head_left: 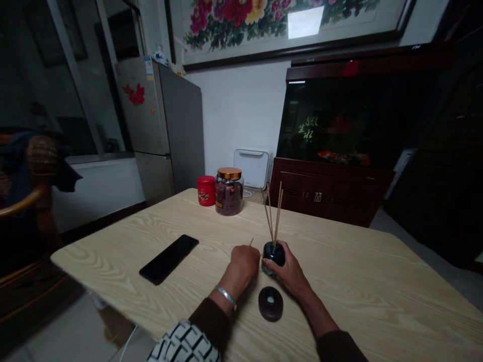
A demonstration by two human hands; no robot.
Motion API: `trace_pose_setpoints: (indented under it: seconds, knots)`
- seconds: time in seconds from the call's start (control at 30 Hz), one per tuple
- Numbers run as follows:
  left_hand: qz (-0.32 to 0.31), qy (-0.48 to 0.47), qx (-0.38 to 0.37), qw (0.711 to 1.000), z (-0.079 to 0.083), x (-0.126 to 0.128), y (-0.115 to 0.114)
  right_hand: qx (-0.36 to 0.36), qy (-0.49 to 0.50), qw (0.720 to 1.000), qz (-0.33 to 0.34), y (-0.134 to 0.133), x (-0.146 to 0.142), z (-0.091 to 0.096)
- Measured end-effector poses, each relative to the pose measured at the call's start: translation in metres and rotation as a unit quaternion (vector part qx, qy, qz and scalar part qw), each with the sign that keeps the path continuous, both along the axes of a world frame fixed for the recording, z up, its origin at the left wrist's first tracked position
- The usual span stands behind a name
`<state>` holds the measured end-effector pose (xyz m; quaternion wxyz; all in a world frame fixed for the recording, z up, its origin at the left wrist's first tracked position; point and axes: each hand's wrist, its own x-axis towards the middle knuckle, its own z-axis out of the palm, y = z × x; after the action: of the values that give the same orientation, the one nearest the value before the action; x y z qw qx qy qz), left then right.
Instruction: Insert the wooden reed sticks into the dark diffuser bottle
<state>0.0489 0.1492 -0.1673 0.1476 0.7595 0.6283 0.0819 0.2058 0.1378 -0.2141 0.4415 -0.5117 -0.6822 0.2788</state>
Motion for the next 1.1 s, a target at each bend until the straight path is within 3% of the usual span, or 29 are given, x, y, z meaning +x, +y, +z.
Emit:
trace_pose_setpoints:
  seconds: [0.27,0.5,0.57,0.7,0.87,0.97,1.1]
  knots:
    - [0.008,0.0,-0.005,1.0,0.0,-0.008,0.003,0.001,0.0,1.0,-0.001,0.001,0.0,0.0]
    - [-0.004,-0.115,-0.016,0.993,0.009,-0.04,0.011,-0.005,0.0,1.0,-0.002,-0.001,0.0,0.002]
    - [-0.01,-0.239,-0.019,0.971,0.016,-0.045,0.012,-0.003,0.001,1.0,-0.003,-0.001,0.0,0.003]
    - [-0.001,-0.508,0.018,0.861,0.032,-0.045,0.012,-0.005,0.004,1.0,-0.006,-0.001,-0.001,0.002]
    - [0.029,-0.637,0.119,0.761,0.043,-0.028,0.011,-0.005,0.01,1.0,-0.001,0.001,0.0,0.0]
    - [0.037,-0.658,0.168,0.733,0.042,-0.017,0.013,-0.007,0.012,1.0,-0.002,0.003,0.0,-0.002]
    - [0.047,-0.64,0.207,0.739,0.041,-0.009,0.014,-0.01,0.006,1.0,-0.005,0.002,0.0,-0.001]
